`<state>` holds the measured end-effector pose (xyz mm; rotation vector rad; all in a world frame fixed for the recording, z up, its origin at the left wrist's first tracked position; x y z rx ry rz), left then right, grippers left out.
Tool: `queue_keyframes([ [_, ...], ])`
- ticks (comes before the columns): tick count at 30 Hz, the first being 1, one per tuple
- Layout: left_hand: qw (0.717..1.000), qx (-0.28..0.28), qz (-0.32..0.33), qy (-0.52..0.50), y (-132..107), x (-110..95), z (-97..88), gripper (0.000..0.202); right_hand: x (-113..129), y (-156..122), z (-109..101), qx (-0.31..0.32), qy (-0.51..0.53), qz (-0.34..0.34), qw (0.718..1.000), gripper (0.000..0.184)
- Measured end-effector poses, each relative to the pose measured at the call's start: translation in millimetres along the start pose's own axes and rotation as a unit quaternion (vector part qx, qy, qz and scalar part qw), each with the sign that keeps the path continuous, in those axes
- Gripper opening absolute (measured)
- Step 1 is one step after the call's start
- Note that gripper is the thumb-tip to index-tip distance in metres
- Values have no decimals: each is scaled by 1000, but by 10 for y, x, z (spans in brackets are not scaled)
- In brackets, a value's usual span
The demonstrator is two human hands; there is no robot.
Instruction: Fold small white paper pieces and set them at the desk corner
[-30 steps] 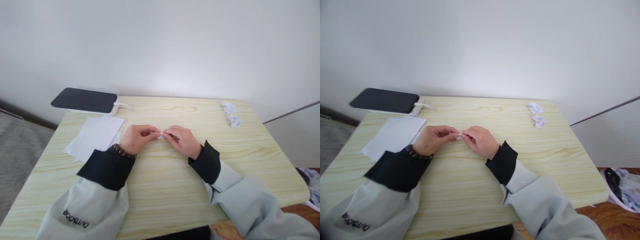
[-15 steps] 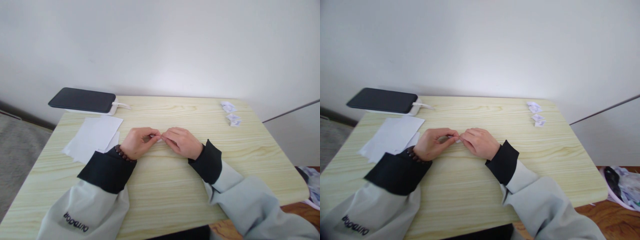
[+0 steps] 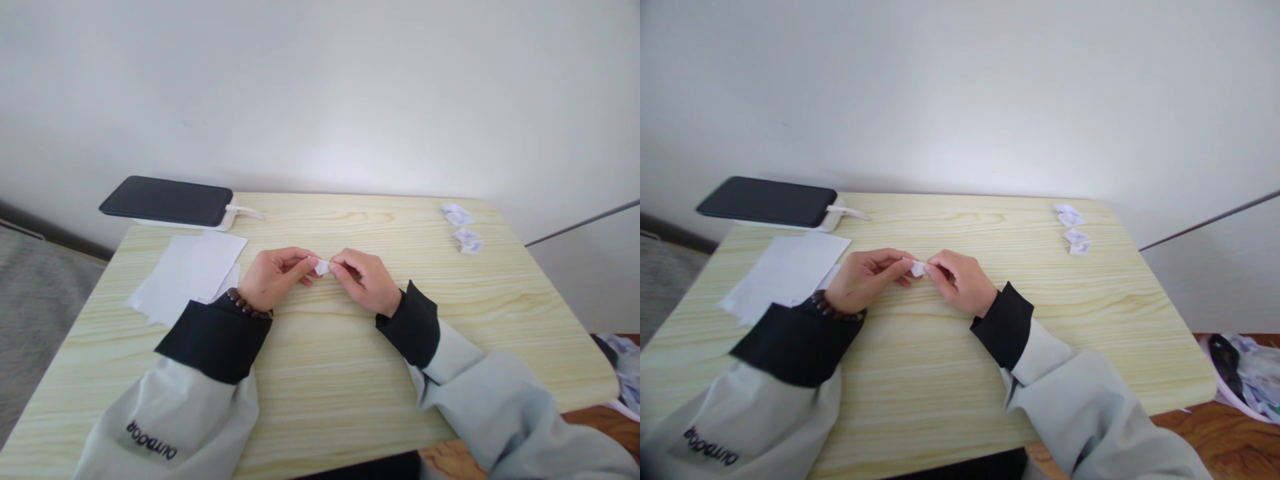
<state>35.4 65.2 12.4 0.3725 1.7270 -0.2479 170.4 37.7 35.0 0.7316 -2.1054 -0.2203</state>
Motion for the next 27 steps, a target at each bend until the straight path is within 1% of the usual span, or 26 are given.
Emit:
queue_keyframes([
  [3, 999, -16, 19, 22, -15, -46, -32, 21, 14, -7, 29, 16, -16, -6, 1000, 23],
  [6, 998, -16, 37, 50, -29, -91, -31, 20, 42, -6, 46, 32, -18, -17, 999, 26],
  [8, 999, -15, 32, 39, -26, -85, -23, 20, 54, -1, 42, 35, -8, -20, 999, 27],
  [10, 1000, -15, 17, 1, -13, -56, -14, 20, 58, 5, 34, 32, 1, -21, 999, 26],
  [13, 999, 6, -1, -41, 9, -17, 24, 23, 51, 10, 37, 29, -4, -18, 999, 24],
  [16, 1000, 21, -5, -22, 14, -6, 42, 22, 32, 3, 78, 49, -27, -9, 998, 23],
  [19, 1000, 10, 1, 11, 4, -4, 17, 21, 26, -8, 124, 79, -41, -14, 996, 20],
  [21, 1000, 7, 4, 24, -3, -1, 8, 21, 37, -10, 133, 86, -40, -27, 995, 19],
  [24, 1000, 7, -2, 21, -2, 9, 7, 22, 46, -5, 115, 79, -43, -42, 995, 21],
  [27, 1000, 8, -6, 7, 6, 6, 14, 22, 42, -4, 85, 60, -55, -43, 996, 24],
])
Point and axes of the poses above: each hand's wrist, its own y-axis towards the middle knuckle, its own z-axis out of the palm, x = y × z, the point moved 7 cm from there along y, towards the middle knuckle, and after that the axes turned 4 degrees about y, right-handed, at the moved point
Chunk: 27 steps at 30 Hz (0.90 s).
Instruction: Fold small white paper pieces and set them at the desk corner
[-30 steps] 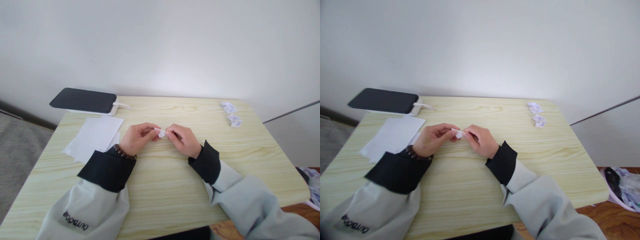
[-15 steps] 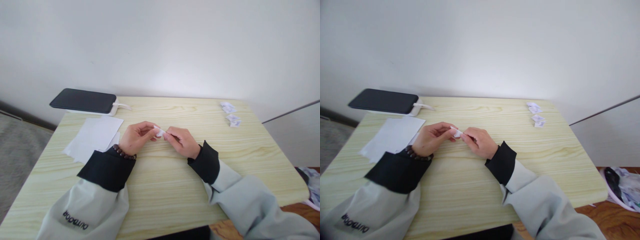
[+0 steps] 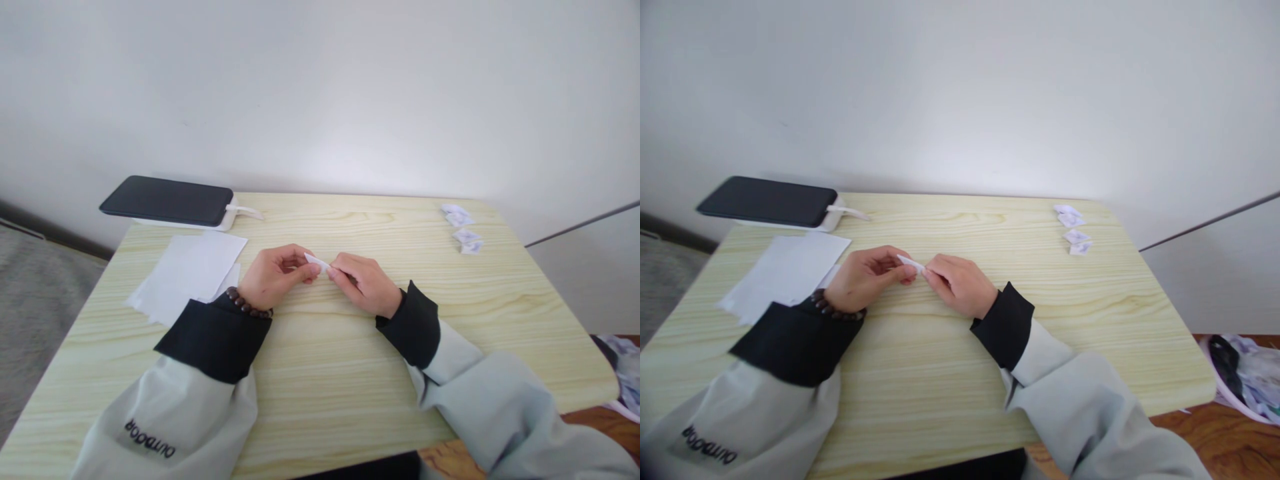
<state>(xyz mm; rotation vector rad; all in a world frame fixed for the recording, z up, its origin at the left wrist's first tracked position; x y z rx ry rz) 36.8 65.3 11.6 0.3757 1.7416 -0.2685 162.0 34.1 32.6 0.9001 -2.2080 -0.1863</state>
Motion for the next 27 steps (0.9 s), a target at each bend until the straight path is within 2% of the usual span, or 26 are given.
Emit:
queue_keyframes([
  [4, 1000, -8, 20, 1, 6, -30, -8, 25, -8, -14, 13, 4, -20, 5, 1000, 23],
  [8, 999, -20, 9, 31, 10, -11, -30, 27, -5, -18, 25, 8, -37, 6, 999, 25],
  [14, 999, -36, 18, -18, 21, -18, -44, 36, -18, -12, -42, -37, -38, 26, 998, 24],
  [19, 998, -55, 24, -20, 33, -22, -37, 24, -32, -5, -36, -37, -44, 30, 998, 24],
  [27, 995, -84, 30, -33, 32, -61, -9, 25, -64, 7, -4, -34, -60, 38, 997, 29],
])
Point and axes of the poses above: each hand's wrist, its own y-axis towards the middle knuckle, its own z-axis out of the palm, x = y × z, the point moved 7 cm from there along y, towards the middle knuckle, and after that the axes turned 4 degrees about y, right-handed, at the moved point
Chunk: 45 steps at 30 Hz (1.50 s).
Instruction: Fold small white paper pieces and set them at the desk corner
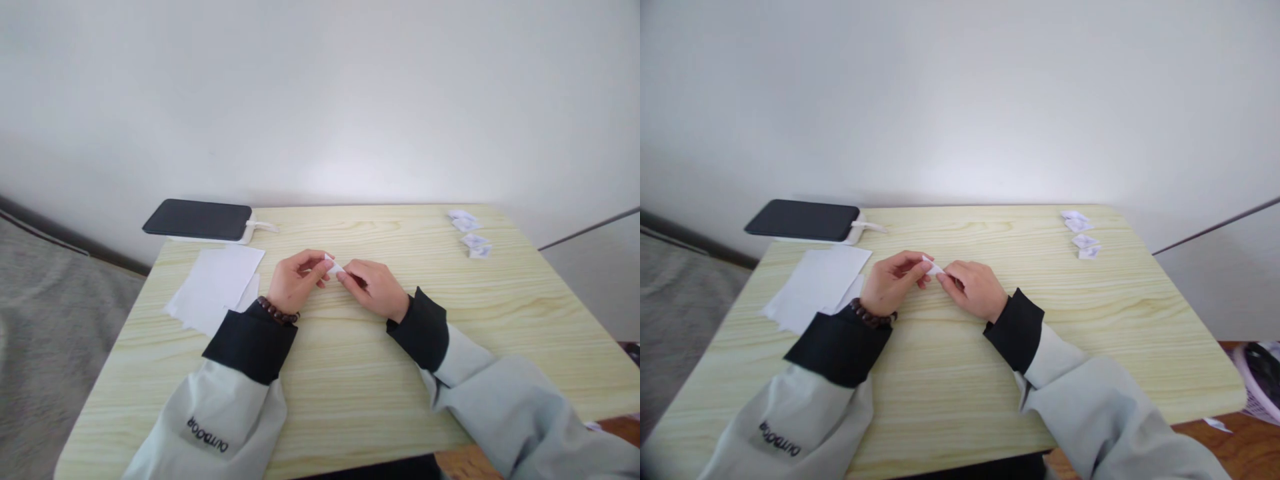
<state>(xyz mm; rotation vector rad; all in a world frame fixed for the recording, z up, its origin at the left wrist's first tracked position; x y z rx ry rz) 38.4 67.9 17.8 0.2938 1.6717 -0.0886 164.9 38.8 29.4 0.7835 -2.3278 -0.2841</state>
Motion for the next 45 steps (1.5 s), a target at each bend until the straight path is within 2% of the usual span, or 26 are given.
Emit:
queue_keyframes([
  [5, 1000, -22, -1, 12, -17, -16, -31, 26, -12, 2, 7, -4, -3, 2, 1000, 31],
  [18, 999, -25, -16, 17, -10, -8, -15, 25, -77, 15, -5, -15, 14, 36, 999, 34],
  [28, 997, -54, -16, -55, 50, 13, 42, 29, -106, 27, -8, -21, 37, 34, 999, 36],
  [36, 996, -65, -19, -53, 68, 47, 33, 24, -128, 34, -28, -26, 35, 49, 998, 34],
  [42, 996, -81, 10, -32, 60, 32, 6, 13, -141, 31, 0, -19, 29, 56, 998, 35],
  [45, 995, -86, 47, -10, 67, 29, -15, 10, -146, 29, 7, -18, 27, 61, 998, 35],
])
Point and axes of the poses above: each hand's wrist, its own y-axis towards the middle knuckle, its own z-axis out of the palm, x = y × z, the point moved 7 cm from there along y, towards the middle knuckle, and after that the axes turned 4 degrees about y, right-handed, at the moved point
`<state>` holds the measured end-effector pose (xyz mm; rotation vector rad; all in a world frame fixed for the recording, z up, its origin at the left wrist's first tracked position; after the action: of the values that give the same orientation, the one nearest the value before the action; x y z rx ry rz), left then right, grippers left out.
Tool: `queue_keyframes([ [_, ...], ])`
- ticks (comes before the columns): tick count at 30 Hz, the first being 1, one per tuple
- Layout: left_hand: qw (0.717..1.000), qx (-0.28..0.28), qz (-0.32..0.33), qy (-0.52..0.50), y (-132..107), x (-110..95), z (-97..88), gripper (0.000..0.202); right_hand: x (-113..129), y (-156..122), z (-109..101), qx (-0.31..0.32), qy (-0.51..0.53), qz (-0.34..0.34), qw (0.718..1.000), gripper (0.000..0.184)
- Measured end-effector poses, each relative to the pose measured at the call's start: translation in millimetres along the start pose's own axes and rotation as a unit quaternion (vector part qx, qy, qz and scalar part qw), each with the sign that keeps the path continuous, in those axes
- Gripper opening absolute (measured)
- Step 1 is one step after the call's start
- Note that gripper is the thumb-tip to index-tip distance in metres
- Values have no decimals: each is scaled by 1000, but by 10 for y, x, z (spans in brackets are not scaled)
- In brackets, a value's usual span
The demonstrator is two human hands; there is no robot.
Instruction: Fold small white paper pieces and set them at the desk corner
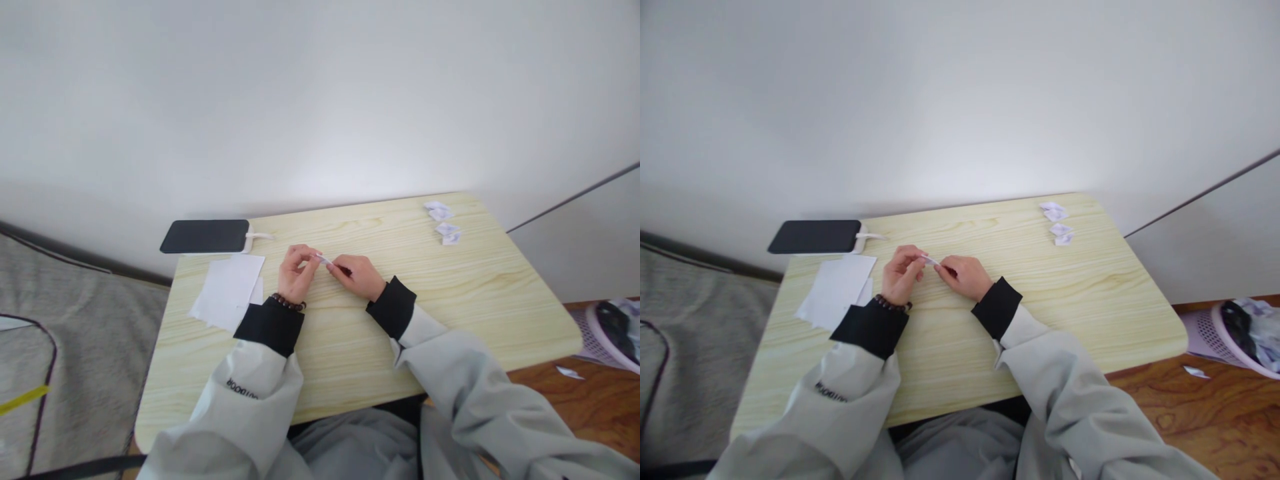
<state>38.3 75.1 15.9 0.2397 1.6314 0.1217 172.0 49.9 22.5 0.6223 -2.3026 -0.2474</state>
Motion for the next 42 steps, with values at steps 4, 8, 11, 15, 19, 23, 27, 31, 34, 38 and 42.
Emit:
queue_keyframes([
  [4, 1000, 1, 2, -14, 15, 35, 8, 14, -11, 7, 6, -2, -5, 4, 1000, 34],
  [8, 1000, 2, -3, -27, -2, 9, 16, 15, -11, 8, 12, -6, -16, 6, 1000, 33],
  [11, 999, 8, -18, -30, -30, -10, 19, 16, -1, -2, 17, -5, -21, 3, 1000, 32],
  [15, 998, 23, -48, -29, -51, 7, 34, 21, 21, -13, 17, -6, -43, -8, 999, 33],
  [19, 998, 17, -61, -24, -47, 37, 32, 27, 59, -7, 26, -9, -73, -30, 997, 33],
  [23, 998, -7, -63, -7, -55, 66, 14, 27, 85, -7, 45, -11, -96, -49, 994, 34],
  [27, 997, 5, -78, 13, -102, 83, 40, 27, 96, -28, 67, -10, -114, -58, 992, 33],
  [31, 995, 27, -96, 23, -153, 86, 62, 33, 108, -46, 73, -7, -119, -56, 991, 31],
  [34, 994, 31, -106, 25, -170, 91, 55, 34, 124, -51, 72, -7, -125, -56, 991, 31],
  [38, 993, 38, -105, 28, -176, 93, 53, 34, 156, -57, 95, -12, -137, -62, 989, 31],
  [42, 993, 47, -100, 35, -182, 101, 48, 33, 199, -64, 127, 0, -116, -64, 991, 25],
])
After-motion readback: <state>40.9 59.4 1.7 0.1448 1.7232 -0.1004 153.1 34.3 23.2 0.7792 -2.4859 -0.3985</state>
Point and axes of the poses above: each hand's wrist, its own y-axis towards the middle knuckle, its own z-axis out of the palm, x = y × z, the point moved 7 cm from there along y, towards the middle knuckle, and after that the axes turned 4 degrees about y, right-handed, at the moved point
